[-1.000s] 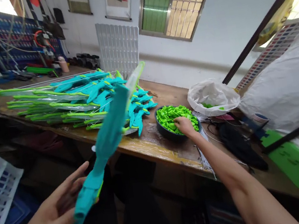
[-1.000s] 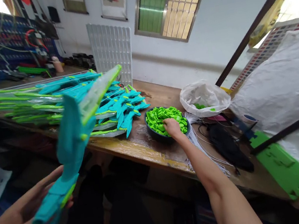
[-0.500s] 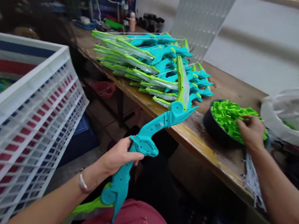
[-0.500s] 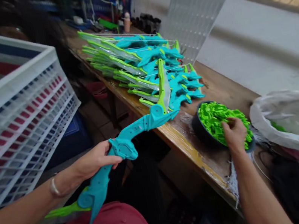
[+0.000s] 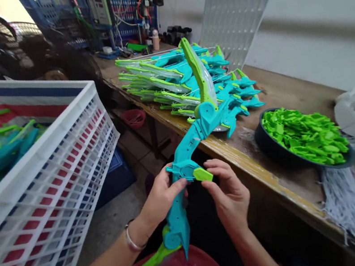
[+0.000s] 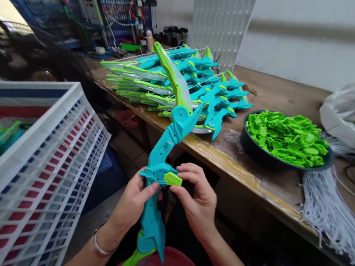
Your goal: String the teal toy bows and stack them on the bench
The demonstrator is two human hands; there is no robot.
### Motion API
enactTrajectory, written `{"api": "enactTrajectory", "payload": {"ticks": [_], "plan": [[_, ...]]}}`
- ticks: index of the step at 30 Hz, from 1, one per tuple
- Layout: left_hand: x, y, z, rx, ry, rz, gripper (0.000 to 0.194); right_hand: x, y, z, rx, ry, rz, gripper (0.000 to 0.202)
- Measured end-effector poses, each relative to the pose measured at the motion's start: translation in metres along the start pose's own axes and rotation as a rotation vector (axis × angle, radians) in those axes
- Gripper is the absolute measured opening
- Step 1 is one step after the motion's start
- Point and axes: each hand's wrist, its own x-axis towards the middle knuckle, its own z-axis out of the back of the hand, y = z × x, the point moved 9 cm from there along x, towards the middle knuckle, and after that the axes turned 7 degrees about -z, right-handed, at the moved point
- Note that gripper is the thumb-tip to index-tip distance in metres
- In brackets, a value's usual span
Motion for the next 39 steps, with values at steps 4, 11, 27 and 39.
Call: {"api": "enactTrajectory", "payload": {"ticks": [4, 11, 27, 39], "plan": [[-0.01, 0.002, -0.006, -0.073, 0.031, 0.039, 0.033, -0.01, 0.003, -0.013, -0.138, -0.039, 0.135, 0.02], [-0.015, -0.003, -0.01, -0.029, 0.005, 0.006, 0.038, -0.013, 0.022, -0.01, -0.356, 0.025, 0.293, 0.032], [-0.02, -0.011, 0.002, 0.415, 0.019, -0.143, 0.031, -0.004, -0.021, -0.022, -0.167, 0.44, -0.177, 0.034], [-0.026, 0.007, 0.01, 0.538, -0.059, -0.155, 0.027, -0.023, -0.038, -0.04, -0.307, 0.505, -0.181, 0.019]]}}
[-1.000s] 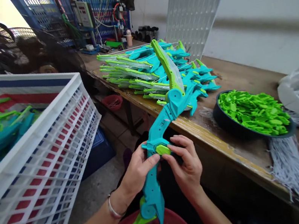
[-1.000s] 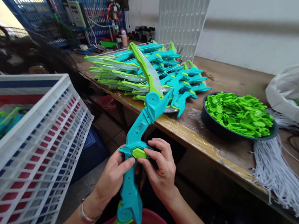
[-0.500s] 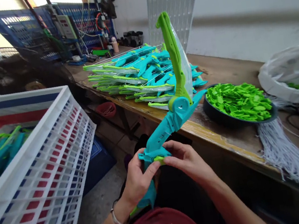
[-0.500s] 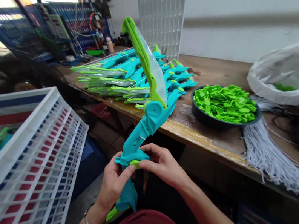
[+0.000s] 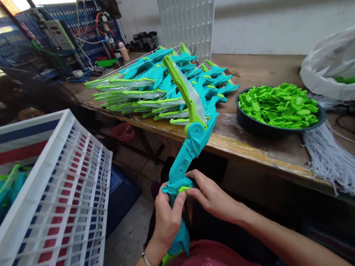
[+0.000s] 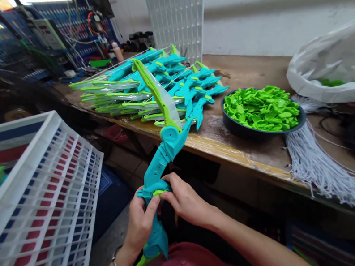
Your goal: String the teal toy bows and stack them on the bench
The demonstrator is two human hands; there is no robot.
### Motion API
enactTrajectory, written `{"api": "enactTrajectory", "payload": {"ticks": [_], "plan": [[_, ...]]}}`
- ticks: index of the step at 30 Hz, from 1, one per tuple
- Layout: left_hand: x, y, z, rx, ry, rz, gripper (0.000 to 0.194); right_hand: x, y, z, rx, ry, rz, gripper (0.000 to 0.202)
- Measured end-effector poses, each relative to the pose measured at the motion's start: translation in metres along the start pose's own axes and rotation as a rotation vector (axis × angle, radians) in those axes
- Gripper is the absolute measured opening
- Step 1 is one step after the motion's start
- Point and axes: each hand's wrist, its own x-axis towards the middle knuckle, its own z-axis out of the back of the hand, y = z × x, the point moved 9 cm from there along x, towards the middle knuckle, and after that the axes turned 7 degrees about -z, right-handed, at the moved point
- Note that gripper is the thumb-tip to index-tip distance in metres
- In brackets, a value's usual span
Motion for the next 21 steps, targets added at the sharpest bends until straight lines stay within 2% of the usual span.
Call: {"api": "enactTrajectory", "payload": {"ticks": [7, 10, 13, 17, 21], "plan": [[0.004, 0.023, -0.009, -0.004, 0.053, 0.028, 0.027, 0.003, -0.022, -0.007, -0.045, 0.013, -0.044, 0.019], [0.013, 0.029, -0.016, -0.069, 0.119, 0.065, 0.03, 0.002, -0.03, -0.003, 0.034, -0.023, -0.069, 0.023], [0.02, 0.025, -0.019, -0.124, 0.169, 0.094, 0.031, 0.001, -0.036, 0.001, 0.157, -0.025, -0.126, 0.036], [0.021, 0.016, -0.015, -0.143, 0.19, 0.117, 0.033, 0.004, -0.039, 0.003, 0.302, 0.031, -0.192, 0.052], [0.015, 0.008, -0.012, -0.003, 0.238, 0.056, 0.032, 0.009, -0.041, -0.007, 0.343, 0.218, -0.253, 0.04]]}}
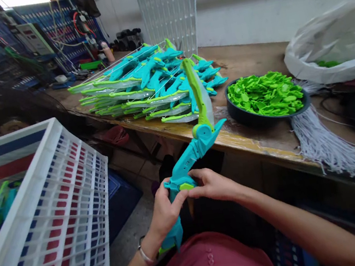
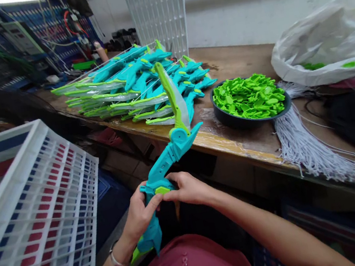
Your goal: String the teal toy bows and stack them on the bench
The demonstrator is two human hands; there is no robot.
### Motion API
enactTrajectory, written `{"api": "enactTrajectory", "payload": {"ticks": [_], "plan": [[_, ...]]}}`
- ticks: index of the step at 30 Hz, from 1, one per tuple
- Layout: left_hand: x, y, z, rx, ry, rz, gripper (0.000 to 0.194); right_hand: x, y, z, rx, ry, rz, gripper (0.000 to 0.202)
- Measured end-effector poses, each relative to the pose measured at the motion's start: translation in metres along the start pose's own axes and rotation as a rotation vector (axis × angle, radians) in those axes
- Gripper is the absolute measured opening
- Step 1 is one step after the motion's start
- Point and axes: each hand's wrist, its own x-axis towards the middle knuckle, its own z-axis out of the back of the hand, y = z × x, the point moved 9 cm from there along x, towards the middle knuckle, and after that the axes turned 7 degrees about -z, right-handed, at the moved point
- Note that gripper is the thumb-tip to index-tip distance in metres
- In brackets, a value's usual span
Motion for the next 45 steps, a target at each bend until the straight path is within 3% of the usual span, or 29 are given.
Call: {"api": "enactTrajectory", "payload": {"ticks": [3, 7, 11, 16, 19, 22, 25, 27, 29, 33, 37, 42, 45], "plan": [[-0.006, -0.002, -0.002, 0.135, 0.016, -0.069, 0.024, -0.002, 0.007, -0.009, -0.093, 0.099, 0.077, 0.037], [-0.012, 0.008, -0.007, 0.184, 0.009, -0.125, 0.018, -0.008, 0.002, -0.012, -0.302, 0.032, 0.137, 0.026], [-0.011, 0.021, -0.017, 0.196, 0.067, -0.116, 0.021, -0.01, -0.022, -0.016, -0.204, 0.018, 0.081, 0.026], [0.003, 0.035, -0.032, 0.035, 0.241, 0.055, 0.035, -0.023, -0.051, -0.012, -0.039, -0.005, -0.055, 0.047], [0.009, 0.038, -0.036, -0.131, 0.331, 0.139, 0.038, -0.051, -0.044, 0.033, -0.375, -0.294, -0.042, 0.044], [0.009, 0.044, -0.029, -0.249, 0.351, 0.192, 0.04, -0.103, -0.031, 0.113, -0.718, -0.692, -0.122, 0.021], [0.002, 0.054, -0.023, -0.297, 0.386, 0.225, 0.041, -0.16, -0.033, 0.202, -0.856, -1.021, -0.31, 0.025], [-0.006, 0.059, -0.023, -0.319, 0.425, 0.245, 0.043, -0.188, -0.041, 0.248, -0.931, -1.16, -0.452, 0.024], [-0.013, 0.06, -0.024, -0.337, 0.454, 0.261, 0.047, -0.204, -0.054, 0.277, -0.97, -1.22, -0.579, 0.021], [-0.022, 0.06, -0.03, -0.363, 0.493, 0.286, 0.056, -0.214, -0.077, 0.303, -0.967, -1.248, -0.752, 0.019], [-0.029, 0.07, -0.032, -0.402, 0.486, 0.299, 0.057, -0.221, -0.084, 0.316, -0.881, -1.272, -0.807, 0.015], [-0.039, 0.091, -0.029, -0.454, 0.468, 0.333, 0.058, -0.236, -0.067, 0.325, -0.735, -1.364, -0.7, 0.016], [-0.046, 0.092, -0.032, -0.532, 0.51, 0.366, 0.061, -0.241, -0.044, 0.302, -0.694, -1.492, -0.545, 0.018]]}}
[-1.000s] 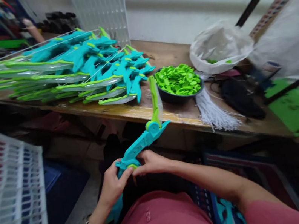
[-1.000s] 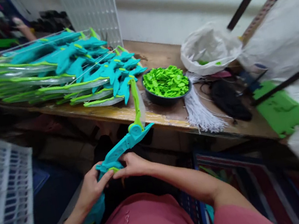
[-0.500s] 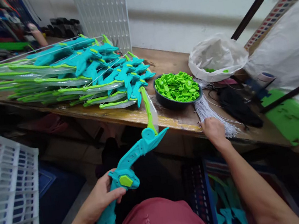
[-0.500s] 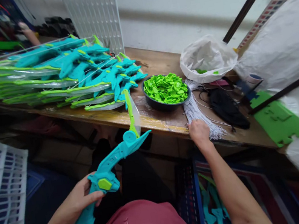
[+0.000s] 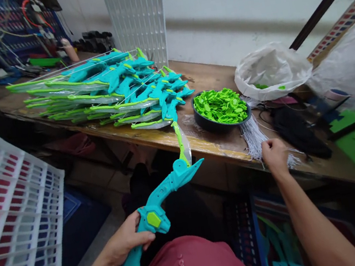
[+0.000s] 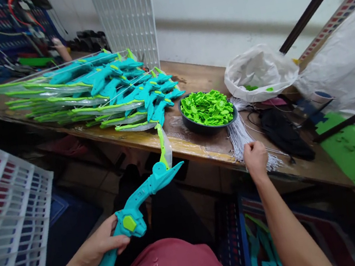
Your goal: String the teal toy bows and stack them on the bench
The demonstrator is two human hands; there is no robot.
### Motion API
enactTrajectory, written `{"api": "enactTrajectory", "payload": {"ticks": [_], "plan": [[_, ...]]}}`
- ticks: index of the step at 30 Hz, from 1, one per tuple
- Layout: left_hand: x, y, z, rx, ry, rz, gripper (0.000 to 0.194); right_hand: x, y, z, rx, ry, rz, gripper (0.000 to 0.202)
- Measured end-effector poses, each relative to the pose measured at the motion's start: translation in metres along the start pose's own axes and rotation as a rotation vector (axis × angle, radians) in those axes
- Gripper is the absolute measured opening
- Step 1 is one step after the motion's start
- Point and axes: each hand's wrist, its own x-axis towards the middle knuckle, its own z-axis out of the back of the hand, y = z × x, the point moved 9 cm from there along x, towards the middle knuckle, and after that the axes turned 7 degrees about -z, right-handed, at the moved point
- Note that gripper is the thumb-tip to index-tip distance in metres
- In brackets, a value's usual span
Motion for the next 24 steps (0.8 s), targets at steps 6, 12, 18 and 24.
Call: {"api": "enactTrajectory", "payload": {"ticks": [6, 12, 18, 24], "plan": [[0.005, -0.006, -0.025, -0.203, 0.114, 0.011, 0.061, -0.174, 0.076, -0.043, 0.311, 0.392, 0.362, 0.028], [0.018, 0.003, -0.043, -0.266, 0.145, 0.026, 0.041, -0.379, 0.109, -0.121, 0.752, 1.571, 0.368, 0.01], [-0.001, 0.021, -0.047, -0.232, 0.21, 0.102, 0.049, -0.363, 0.103, -0.178, 1.08, 1.647, -0.285, 0.048], [-0.026, 0.035, -0.032, -0.105, 0.236, 0.136, 0.052, -0.25, 0.094, -0.193, 1.304, 1.088, -0.41, 0.037]]}}
